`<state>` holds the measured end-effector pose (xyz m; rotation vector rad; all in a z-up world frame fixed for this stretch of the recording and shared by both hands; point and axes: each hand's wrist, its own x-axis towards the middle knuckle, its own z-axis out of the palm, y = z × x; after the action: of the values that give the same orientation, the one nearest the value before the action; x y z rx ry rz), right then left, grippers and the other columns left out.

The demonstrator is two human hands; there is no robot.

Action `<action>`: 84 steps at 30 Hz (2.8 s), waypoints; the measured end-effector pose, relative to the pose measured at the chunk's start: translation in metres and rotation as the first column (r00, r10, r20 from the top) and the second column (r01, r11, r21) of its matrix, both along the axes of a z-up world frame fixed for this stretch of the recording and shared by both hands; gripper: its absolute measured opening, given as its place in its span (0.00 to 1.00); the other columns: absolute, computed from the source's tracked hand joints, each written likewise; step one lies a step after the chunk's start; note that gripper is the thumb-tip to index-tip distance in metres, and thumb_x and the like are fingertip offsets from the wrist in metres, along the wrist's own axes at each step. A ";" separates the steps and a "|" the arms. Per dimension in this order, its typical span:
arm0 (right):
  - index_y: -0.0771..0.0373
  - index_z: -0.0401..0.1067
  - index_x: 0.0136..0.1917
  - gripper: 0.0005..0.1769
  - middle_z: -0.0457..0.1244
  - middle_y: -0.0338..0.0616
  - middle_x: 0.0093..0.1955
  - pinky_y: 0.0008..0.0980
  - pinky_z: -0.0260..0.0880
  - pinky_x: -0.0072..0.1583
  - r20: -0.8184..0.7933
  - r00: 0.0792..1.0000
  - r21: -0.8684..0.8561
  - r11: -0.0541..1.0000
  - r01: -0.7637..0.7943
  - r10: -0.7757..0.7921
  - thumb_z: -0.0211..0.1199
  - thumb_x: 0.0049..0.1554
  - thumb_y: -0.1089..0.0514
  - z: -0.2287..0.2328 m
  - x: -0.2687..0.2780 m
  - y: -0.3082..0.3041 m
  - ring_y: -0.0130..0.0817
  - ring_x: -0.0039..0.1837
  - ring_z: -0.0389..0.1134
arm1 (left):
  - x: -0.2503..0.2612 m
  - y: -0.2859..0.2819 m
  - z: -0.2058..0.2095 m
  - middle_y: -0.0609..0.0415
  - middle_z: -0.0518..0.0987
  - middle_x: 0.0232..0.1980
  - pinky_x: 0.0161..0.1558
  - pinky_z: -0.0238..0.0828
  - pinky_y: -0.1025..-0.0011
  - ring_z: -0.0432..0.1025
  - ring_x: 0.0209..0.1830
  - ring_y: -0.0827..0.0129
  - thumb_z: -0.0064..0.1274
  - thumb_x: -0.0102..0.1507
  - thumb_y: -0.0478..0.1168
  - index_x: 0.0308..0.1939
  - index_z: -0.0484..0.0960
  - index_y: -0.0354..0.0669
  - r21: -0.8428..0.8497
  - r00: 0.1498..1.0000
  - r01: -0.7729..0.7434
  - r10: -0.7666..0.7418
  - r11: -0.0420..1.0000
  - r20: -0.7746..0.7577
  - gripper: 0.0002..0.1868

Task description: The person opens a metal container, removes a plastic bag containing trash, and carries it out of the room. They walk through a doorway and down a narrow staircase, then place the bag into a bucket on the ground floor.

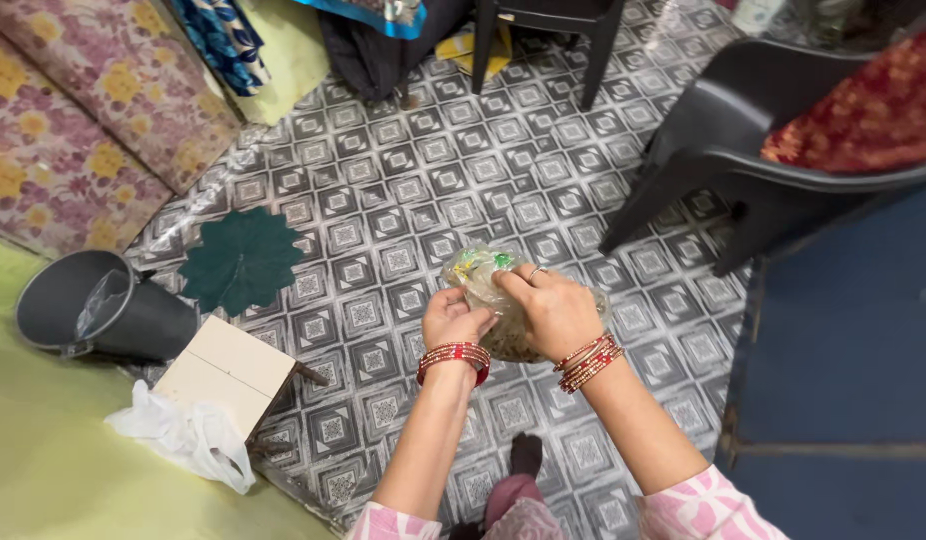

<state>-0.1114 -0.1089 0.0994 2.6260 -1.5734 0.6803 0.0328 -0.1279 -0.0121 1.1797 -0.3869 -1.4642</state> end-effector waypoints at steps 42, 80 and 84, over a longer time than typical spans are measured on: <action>0.50 0.71 0.62 0.34 0.68 0.41 0.58 0.45 0.74 0.46 0.023 0.882 0.033 0.881 -0.472 0.471 0.68 0.40 0.64 -0.004 0.229 -0.428 0.47 0.50 0.73 | 0.226 -0.348 0.012 0.48 0.80 0.46 0.41 0.84 0.68 0.80 0.39 0.66 0.55 0.50 0.19 0.61 0.73 0.39 0.022 0.871 -0.491 0.491 0.871 0.034 0.34; 0.53 0.70 0.65 0.36 0.68 0.40 0.60 0.45 0.75 0.51 0.048 0.629 -0.026 0.631 -0.776 0.776 0.62 0.42 0.69 0.012 0.493 -0.702 0.46 0.55 0.73 | 0.460 -0.570 0.012 0.48 0.82 0.46 0.41 0.78 0.70 0.79 0.42 0.65 0.61 0.47 0.22 0.62 0.75 0.37 -0.192 0.598 -0.740 0.762 0.644 0.251 0.37; 0.53 0.70 0.64 0.36 0.68 0.40 0.59 0.46 0.75 0.51 0.041 0.630 0.002 0.631 -0.776 0.775 0.62 0.41 0.68 0.016 0.536 -0.713 0.47 0.54 0.73 | 0.509 -0.585 0.000 0.49 0.80 0.44 0.39 0.77 0.70 0.77 0.39 0.66 0.65 0.46 0.24 0.61 0.75 0.38 -0.186 0.587 -0.733 0.746 0.655 0.314 0.38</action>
<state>0.4243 -0.8215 0.1154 3.2683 -0.3226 0.7007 0.5417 -0.7127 -0.0125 1.3594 -0.1212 -0.4862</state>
